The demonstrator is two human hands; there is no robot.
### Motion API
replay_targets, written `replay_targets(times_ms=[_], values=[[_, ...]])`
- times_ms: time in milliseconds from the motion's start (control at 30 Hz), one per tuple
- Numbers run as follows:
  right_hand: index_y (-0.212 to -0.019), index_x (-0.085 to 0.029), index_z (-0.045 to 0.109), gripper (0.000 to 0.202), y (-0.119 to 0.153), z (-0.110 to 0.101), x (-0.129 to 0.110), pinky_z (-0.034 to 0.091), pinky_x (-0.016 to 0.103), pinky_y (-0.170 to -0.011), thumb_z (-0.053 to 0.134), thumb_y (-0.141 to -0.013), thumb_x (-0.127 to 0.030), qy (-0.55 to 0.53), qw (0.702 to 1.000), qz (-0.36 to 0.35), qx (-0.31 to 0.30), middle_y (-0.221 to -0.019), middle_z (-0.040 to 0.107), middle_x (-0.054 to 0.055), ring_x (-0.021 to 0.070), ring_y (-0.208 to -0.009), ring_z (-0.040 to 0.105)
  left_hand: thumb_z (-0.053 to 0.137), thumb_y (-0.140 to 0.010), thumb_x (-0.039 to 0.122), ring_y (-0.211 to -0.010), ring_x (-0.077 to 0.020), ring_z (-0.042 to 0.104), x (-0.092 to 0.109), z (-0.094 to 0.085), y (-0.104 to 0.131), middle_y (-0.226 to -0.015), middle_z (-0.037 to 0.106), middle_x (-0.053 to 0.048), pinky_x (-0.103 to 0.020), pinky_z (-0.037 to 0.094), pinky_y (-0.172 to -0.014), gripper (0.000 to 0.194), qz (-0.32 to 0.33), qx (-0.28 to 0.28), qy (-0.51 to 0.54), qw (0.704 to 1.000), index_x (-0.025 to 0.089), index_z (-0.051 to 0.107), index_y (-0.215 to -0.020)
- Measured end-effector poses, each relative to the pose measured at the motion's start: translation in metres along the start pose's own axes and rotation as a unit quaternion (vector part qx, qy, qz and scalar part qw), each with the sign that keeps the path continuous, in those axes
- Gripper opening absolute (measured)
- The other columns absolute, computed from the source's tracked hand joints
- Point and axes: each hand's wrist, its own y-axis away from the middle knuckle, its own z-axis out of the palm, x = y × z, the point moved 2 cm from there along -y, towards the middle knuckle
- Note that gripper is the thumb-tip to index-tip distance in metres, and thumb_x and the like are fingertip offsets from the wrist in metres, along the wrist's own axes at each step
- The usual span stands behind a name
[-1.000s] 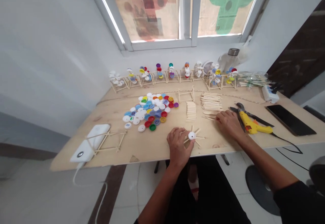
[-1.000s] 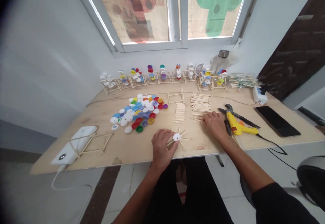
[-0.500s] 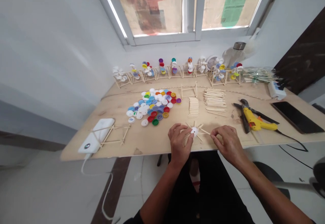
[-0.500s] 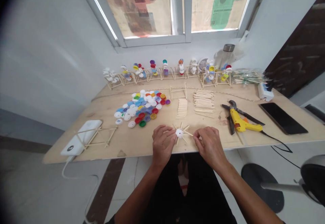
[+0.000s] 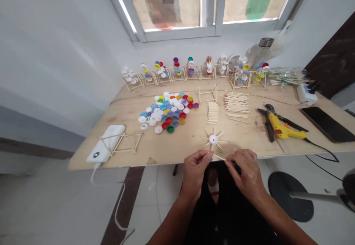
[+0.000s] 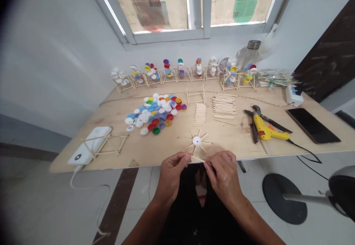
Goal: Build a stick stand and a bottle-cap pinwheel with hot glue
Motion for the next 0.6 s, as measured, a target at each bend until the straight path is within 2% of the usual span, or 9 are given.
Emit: replay_targets(times_ms=[167,367,600], values=[[-0.082,-0.02,0.056,0.005,0.0032,0.0018,-0.0038,0.033,0.035,-0.077,0.054,-0.085,-0.015,-0.019,1.0,0.009,-0.013,-0.07,0.062,0.0,0.0151,-0.07,0.054,0.073,-0.064,0.032,-0.054,-0.0073,0.048,-0.0024,-0.0019,0.0045,-0.055,0.057,0.002,-0.02,0.04,-0.058,0.022,-0.033,0.032,0.055,0.997,0.013,0.064,-0.06],[-0.079,-0.02,0.057,0.008,0.0028,0.0033,-0.0075,0.033,0.034,-0.077,0.053,-0.085,-0.017,-0.02,1.0,0.008,-0.009,-0.068,0.062,-0.001,0.0146,-0.068,0.054,0.074,-0.063,0.033,-0.057,-0.0086,0.052,-0.0057,-0.0049,0.0054,-0.063,0.063,0.0,-0.02,0.042,-0.057,0.022,-0.069,0.016,0.099,0.993,0.013,0.069,-0.072],[-0.08,-0.019,0.057,0.008,0.0035,0.0045,-0.0104,0.033,0.035,-0.078,0.053,-0.086,-0.016,-0.017,1.0,0.002,-0.007,-0.068,0.061,0.0,0.0147,-0.068,0.054,0.072,-0.064,0.034,-0.06,-0.0098,0.052,-0.0036,-0.0081,0.0076,-0.066,0.065,-0.003,-0.021,0.042,-0.06,0.023,-0.064,0.027,0.075,0.995,0.013,0.07,-0.072]])
